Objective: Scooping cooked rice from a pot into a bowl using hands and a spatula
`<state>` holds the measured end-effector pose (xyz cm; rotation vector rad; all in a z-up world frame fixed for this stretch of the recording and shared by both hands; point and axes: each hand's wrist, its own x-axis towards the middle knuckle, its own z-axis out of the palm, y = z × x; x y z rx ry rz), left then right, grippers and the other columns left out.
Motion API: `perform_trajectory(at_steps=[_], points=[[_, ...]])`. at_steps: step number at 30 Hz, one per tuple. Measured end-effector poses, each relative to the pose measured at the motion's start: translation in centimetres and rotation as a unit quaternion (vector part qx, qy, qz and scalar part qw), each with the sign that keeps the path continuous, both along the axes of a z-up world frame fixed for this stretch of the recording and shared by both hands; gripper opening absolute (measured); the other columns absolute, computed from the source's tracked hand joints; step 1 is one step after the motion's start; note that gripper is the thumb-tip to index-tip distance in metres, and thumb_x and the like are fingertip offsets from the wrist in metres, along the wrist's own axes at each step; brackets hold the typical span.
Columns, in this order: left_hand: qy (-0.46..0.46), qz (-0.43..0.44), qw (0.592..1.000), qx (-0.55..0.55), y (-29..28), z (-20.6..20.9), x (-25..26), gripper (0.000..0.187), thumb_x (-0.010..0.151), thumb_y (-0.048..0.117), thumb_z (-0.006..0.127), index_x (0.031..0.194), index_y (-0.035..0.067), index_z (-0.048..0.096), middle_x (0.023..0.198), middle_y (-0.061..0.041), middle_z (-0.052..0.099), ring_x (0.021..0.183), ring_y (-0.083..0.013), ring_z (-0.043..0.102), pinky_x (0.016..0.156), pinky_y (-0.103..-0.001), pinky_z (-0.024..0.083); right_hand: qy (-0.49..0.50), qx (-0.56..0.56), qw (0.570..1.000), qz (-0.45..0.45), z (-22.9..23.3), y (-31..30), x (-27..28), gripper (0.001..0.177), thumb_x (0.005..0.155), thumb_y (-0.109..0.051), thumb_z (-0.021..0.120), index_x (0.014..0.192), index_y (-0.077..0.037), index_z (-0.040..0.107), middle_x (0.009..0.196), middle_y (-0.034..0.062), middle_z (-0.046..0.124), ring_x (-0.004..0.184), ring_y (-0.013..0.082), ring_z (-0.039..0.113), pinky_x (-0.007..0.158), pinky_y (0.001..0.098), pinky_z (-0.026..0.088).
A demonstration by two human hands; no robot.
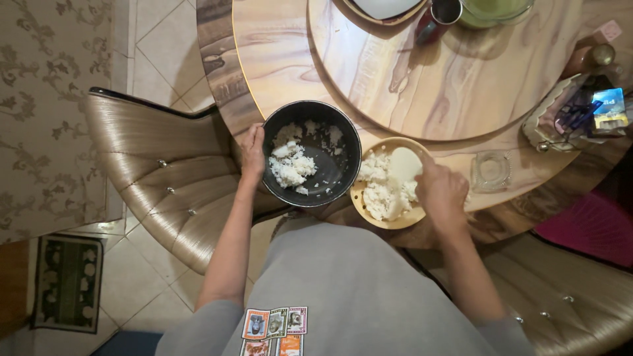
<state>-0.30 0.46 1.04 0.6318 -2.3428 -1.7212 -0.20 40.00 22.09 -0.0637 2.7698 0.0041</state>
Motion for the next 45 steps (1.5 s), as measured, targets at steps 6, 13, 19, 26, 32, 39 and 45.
perform_trajectory(at_steps=[6,13,19,26,32,39,45], points=[[-0.004,0.006,1.0,-0.001,0.0,-0.2,0.1,0.029,0.11,0.035,0.047,0.124,0.021,0.069,0.103,-0.012,0.069,0.102,-0.0273,0.064,0.096,-0.044,0.048,-0.07,-0.027,0.996,0.037,-6.5,-0.1,1.9,0.021,0.094,-0.031,0.068,0.107,-0.014,0.065,0.09,0.0156,0.078,0.089,0.0453,0.076,0.082,0.0553,0.059],[0.008,0.013,1.0,0.007,0.7,1.1,0.5,0.03,0.11,0.033,0.048,0.125,0.016,0.068,0.106,-0.015,0.068,0.103,-0.0291,0.062,0.099,-0.046,0.047,-0.074,-0.028,0.996,0.027,-11.2,1.5,0.3,0.029,0.089,-0.03,0.075,0.109,-0.016,0.06,0.093,0.0157,0.078,0.092,0.0463,0.076,0.083,0.0561,0.058],[-0.05,0.043,0.997,-0.042,0.6,-1.0,0.2,0.032,0.108,0.045,0.051,0.126,0.027,0.069,0.12,-0.005,0.072,0.118,-0.0245,0.066,0.108,-0.039,0.044,0.054,-0.078,0.992,0.089,-3.0,0.3,-0.6,0.036,0.085,-0.023,0.079,0.118,-0.015,0.065,0.095,0.0152,0.077,0.092,0.0441,0.075,0.082,0.0563,0.058],[0.007,0.022,0.999,0.041,0.2,-4.7,-0.3,0.028,0.107,0.039,0.059,0.123,0.02,0.071,0.112,-0.009,0.073,0.112,-0.025,0.066,0.102,-0.042,0.049,0.043,-0.065,0.982,0.173,-8.9,-8.6,-3.5,0.045,0.081,-0.022,0.074,0.123,-0.014,0.059,0.087,0.0164,0.076,0.085,0.0425,0.076,0.075,0.0548,0.059],[0.019,0.016,1.0,0.01,0.8,-1.4,-0.3,0.034,0.109,0.036,0.055,0.127,0.011,0.068,0.12,-0.017,0.07,0.118,-0.0362,0.065,0.104,-0.048,0.049,0.042,-0.01,0.95,0.308,-19.0,-13.2,-6.8,0.041,0.081,-0.023,0.066,0.121,-0.015,0.065,0.087,0.0116,0.074,0.081,0.0404,0.076,0.069,0.053,0.061],[0.047,-0.011,0.999,-0.016,0.8,-1.4,-0.1,0.03,0.11,0.033,0.05,0.123,0.01,0.066,0.114,-0.017,0.068,0.114,-0.042,0.065,0.101,-0.051,0.05,-0.027,-0.035,0.939,0.341,-15.8,-16.8,-5.4,0.033,0.084,-0.025,0.065,0.114,-0.018,0.076,0.086,0.0183,0.077,0.087,0.0428,0.077,0.076,0.0553,0.06],[0.04,-0.028,0.997,-0.064,1.2,-2.4,-0.2,0.028,0.11,0.036,0.051,0.119,0.014,0.066,0.109,-0.013,0.067,0.109,-0.0386,0.066,0.098,-0.049,0.052,-0.098,-0.078,0.931,0.344,-17.6,-19.6,-3.0,0.047,0.084,-0.028,0.064,0.131,-0.026,0.067,0.089,0.0181,0.077,0.092,0.0437,0.076,0.081,0.0579,0.059]])
